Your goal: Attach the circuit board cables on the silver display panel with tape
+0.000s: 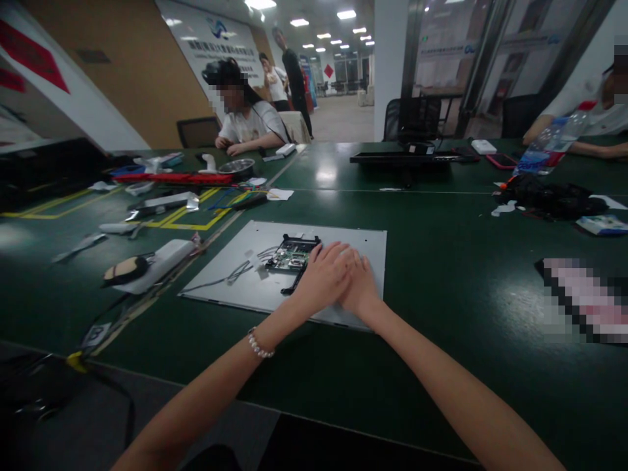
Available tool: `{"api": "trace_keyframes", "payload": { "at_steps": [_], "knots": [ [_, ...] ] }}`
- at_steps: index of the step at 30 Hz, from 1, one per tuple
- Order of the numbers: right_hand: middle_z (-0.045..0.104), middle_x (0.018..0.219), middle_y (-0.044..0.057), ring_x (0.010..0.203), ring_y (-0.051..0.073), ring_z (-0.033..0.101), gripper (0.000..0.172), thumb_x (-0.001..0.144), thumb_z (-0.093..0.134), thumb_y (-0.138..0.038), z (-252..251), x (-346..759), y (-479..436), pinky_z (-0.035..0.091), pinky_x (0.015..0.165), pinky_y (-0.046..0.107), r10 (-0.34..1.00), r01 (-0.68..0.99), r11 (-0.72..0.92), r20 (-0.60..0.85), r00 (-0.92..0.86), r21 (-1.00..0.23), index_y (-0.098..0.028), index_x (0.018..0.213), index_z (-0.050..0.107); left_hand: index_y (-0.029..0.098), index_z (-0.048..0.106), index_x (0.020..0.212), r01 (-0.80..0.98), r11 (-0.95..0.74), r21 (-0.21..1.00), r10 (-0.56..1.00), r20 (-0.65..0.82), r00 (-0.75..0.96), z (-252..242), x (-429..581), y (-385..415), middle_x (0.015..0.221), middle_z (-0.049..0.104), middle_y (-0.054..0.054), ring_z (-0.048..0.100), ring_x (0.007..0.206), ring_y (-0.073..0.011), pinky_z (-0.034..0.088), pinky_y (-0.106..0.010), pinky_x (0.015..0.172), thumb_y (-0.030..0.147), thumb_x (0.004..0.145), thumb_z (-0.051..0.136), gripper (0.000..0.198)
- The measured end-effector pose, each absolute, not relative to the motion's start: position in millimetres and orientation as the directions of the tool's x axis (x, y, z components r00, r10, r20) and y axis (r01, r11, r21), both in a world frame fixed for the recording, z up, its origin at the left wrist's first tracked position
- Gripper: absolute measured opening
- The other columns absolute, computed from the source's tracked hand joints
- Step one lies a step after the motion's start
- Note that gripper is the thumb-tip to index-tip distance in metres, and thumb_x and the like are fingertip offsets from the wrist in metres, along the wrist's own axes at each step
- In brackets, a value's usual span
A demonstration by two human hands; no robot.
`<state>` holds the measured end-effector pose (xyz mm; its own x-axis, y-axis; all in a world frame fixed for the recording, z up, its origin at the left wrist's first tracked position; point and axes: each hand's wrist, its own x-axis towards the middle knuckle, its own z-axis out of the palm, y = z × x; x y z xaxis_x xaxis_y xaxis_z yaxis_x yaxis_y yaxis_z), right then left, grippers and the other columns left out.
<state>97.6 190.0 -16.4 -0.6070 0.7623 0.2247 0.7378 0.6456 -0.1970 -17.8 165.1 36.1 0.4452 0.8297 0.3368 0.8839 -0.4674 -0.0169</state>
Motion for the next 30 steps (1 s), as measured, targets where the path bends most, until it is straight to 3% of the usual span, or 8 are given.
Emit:
{"api": "trace_keyframes", "payload": {
  "at_steps": [5,15,20,24,27,30],
  "knots": [
    [0.032,0.153,0.026,0.143,0.036,0.027,0.057,0.097,0.034,-0.040,-15,93,190,0.024,0.112,0.055,0.859,0.800,0.511,0.230,-0.458,-0.316,-0.006,0.142,0.043,0.016,0.050,0.132,0.965,-0.264,-0.009,0.907,0.338,0.251,30,-59,167,0.144,0.046,-0.016,0.035,0.136,-0.0327,0.030,-0.058,0.108,0.026,0.089,0.049,0.044],
    [0.029,0.155,0.024,0.145,0.034,0.022,0.058,0.097,0.037,-0.039,-13,93,187,0.017,0.115,0.050,0.878,0.821,0.478,0.184,-0.441,-0.312,-0.007,0.144,0.040,0.020,0.047,0.137,0.993,-0.114,-0.017,0.952,0.284,0.114,10,-83,153,0.143,0.047,-0.014,0.036,0.136,-0.0321,0.030,-0.055,0.109,0.034,0.093,0.046,0.047],
    [0.028,0.155,0.024,0.146,0.032,0.020,0.059,0.098,0.034,-0.042,-9,93,187,0.015,0.116,0.048,0.878,0.819,0.479,0.152,-0.454,-0.317,-0.008,0.146,0.039,0.017,0.052,0.131,0.991,-0.132,0.009,0.932,0.343,0.121,41,-99,186,0.138,0.052,-0.012,0.044,0.130,-0.0277,0.035,-0.046,0.107,0.031,0.095,0.043,0.040],
    [0.027,0.156,0.023,0.146,0.032,0.019,0.059,0.098,0.034,-0.042,-9,93,187,0.015,0.116,0.047,0.880,0.822,0.474,0.142,-0.453,-0.316,-0.008,0.146,0.039,0.016,0.062,0.118,0.987,-0.161,0.025,0.956,0.252,0.149,65,-123,222,0.121,0.064,-0.010,0.057,0.114,-0.0236,0.042,-0.036,0.100,0.023,0.092,0.044,0.033],
    [0.027,0.156,0.023,0.146,0.032,0.019,0.059,0.098,0.034,-0.042,-9,93,187,0.014,0.116,0.048,0.880,0.819,0.474,0.139,-0.455,-0.322,-0.008,0.146,0.038,0.015,0.061,0.119,0.994,-0.093,0.053,0.966,0.245,0.077,67,-127,224,0.119,0.064,-0.012,0.058,0.113,-0.0250,0.044,-0.037,0.099,0.029,0.093,0.044,0.035],
    [0.026,0.156,0.023,0.146,0.032,0.018,0.059,0.098,0.033,-0.042,-8,93,187,0.014,0.116,0.048,0.878,0.817,0.477,0.136,-0.459,-0.326,-0.007,0.146,0.038,0.016,0.055,0.129,0.997,-0.016,0.072,0.983,0.182,0.003,55,-120,204,0.128,0.059,-0.015,0.054,0.119,-0.0302,0.043,-0.045,0.100,0.041,0.094,0.042,0.046]
  ]
}}
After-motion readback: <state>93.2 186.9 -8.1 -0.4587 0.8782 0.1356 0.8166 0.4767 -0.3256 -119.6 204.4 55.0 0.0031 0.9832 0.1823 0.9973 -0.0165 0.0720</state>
